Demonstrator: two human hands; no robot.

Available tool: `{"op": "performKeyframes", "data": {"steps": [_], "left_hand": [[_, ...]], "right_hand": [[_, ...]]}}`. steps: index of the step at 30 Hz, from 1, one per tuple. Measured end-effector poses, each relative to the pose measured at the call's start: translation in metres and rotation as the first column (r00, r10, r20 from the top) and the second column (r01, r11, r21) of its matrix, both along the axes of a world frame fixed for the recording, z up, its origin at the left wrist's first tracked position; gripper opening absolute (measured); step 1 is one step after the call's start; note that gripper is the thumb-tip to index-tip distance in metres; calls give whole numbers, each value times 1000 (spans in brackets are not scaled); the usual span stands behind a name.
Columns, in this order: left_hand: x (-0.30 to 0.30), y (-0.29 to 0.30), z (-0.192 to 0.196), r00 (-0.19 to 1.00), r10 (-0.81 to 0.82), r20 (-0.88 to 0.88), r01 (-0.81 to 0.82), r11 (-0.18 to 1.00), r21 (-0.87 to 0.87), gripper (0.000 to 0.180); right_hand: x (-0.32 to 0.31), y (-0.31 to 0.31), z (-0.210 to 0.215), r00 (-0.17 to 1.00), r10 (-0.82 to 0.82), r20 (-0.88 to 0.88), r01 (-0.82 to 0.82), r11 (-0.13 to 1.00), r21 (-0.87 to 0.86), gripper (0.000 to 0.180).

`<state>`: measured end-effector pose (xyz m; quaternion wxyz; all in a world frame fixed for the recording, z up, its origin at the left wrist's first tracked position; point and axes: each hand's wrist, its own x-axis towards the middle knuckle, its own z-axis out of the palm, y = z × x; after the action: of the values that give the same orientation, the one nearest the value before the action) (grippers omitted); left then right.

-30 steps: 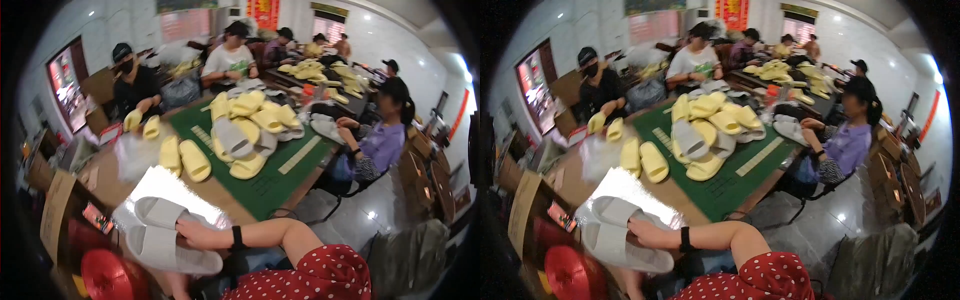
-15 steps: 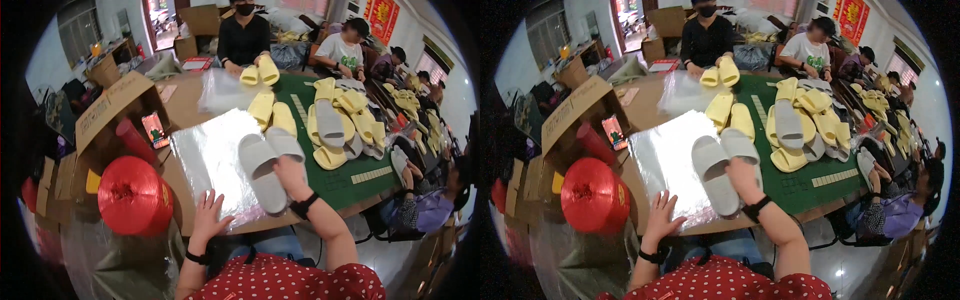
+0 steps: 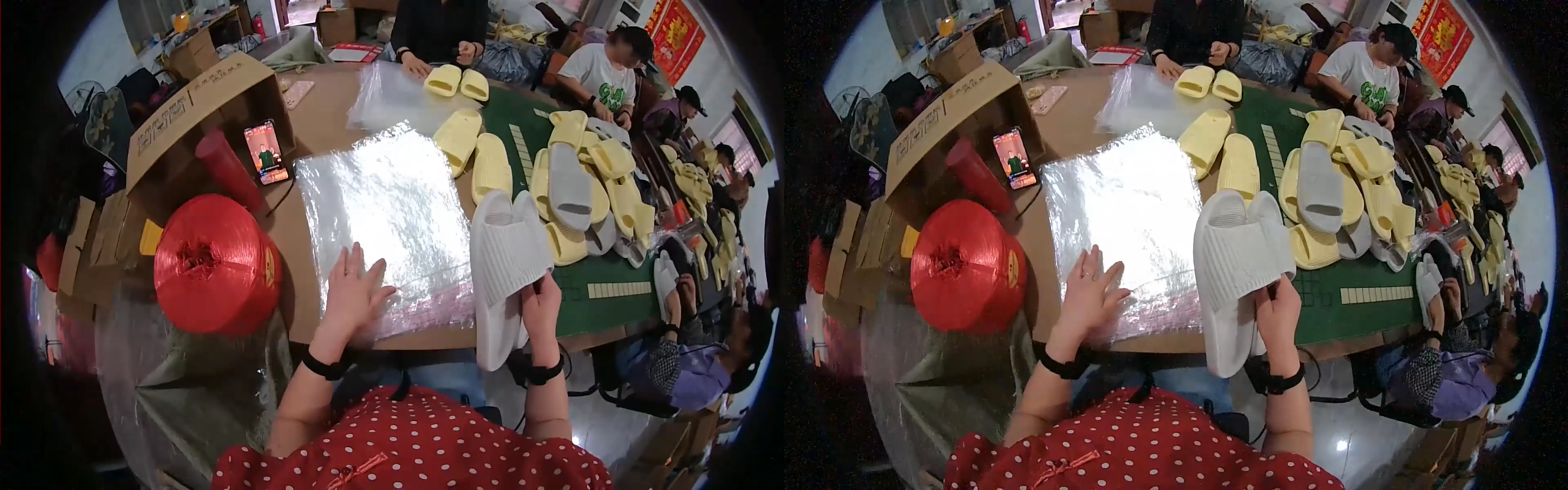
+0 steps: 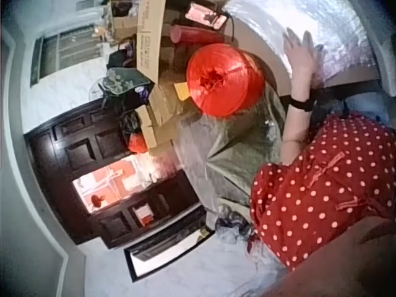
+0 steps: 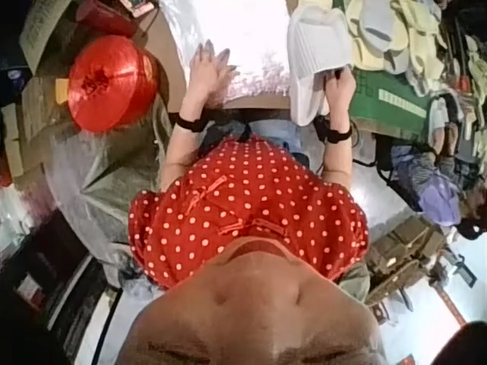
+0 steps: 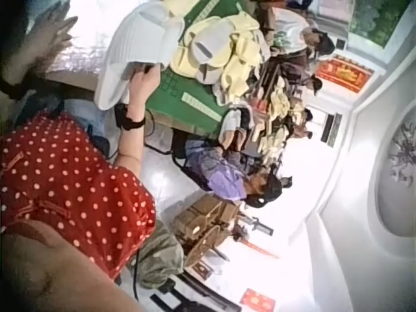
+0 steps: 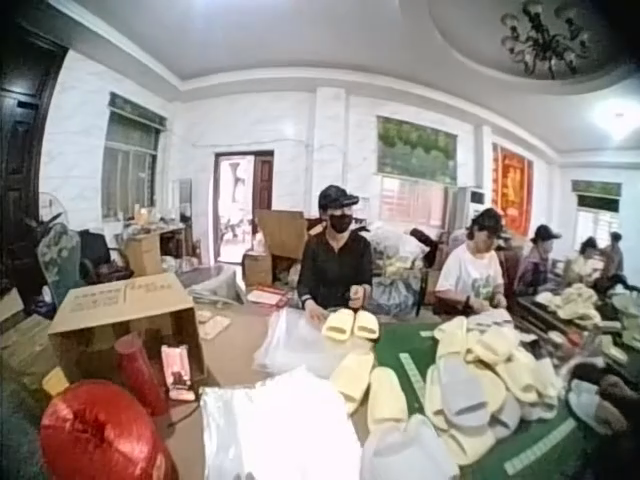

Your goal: Placing pairs of slippers into plastic bags at a workstation.

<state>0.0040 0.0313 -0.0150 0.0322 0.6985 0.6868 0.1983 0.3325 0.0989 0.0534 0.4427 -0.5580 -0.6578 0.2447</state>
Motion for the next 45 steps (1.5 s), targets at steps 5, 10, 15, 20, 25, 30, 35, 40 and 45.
{"op": "performKeyframes", "data": {"steps": [5, 10, 15, 20, 25, 30, 35, 40, 45], "left_hand": [[-3, -5, 28, 978, -95, 185, 98, 995, -9, 80], [-9, 0, 16, 988, -100, 115, 95, 994, 44, 60], [1, 9, 23, 997, -71, -2, 70, 985, 158, 32], [8, 17, 28, 976, -87, 199, 32, 965, 261, 16], [15, 18, 39, 867, -19, 498, -141, 949, 282, 11], [21, 6, 58, 895, -266, 358, 124, 919, 374, 18], [36, -5, 65, 887, -363, 286, 210, 868, 449, 20], [42, -10, 68, 864, -410, 293, 229, 838, 496, 21], [14, -11, 67, 916, -194, 351, -6, 869, 496, 19]], "right_hand": [[16, -10, -1, 999, -3, 53, 4, 1000, -10, 19], [20, -18, -4, 998, 33, 53, -31, 999, -31, 23], [11, -30, 8, 987, 138, 87, -124, 980, -153, 28], [-19, -48, 27, 821, 505, 266, -436, 856, -278, 39], [-24, -45, 4, 664, 565, 490, -479, 824, -302, 24], [-41, -43, -4, 634, 500, 590, -478, 853, -209, 25], [-76, -21, -3, 701, 408, 585, -412, 901, -135, 21], [-111, -4, -12, 746, 398, 534, -408, 907, -106, 19], [-124, -9, -2, 780, 404, 477, -379, 913, -154, 22]]}}
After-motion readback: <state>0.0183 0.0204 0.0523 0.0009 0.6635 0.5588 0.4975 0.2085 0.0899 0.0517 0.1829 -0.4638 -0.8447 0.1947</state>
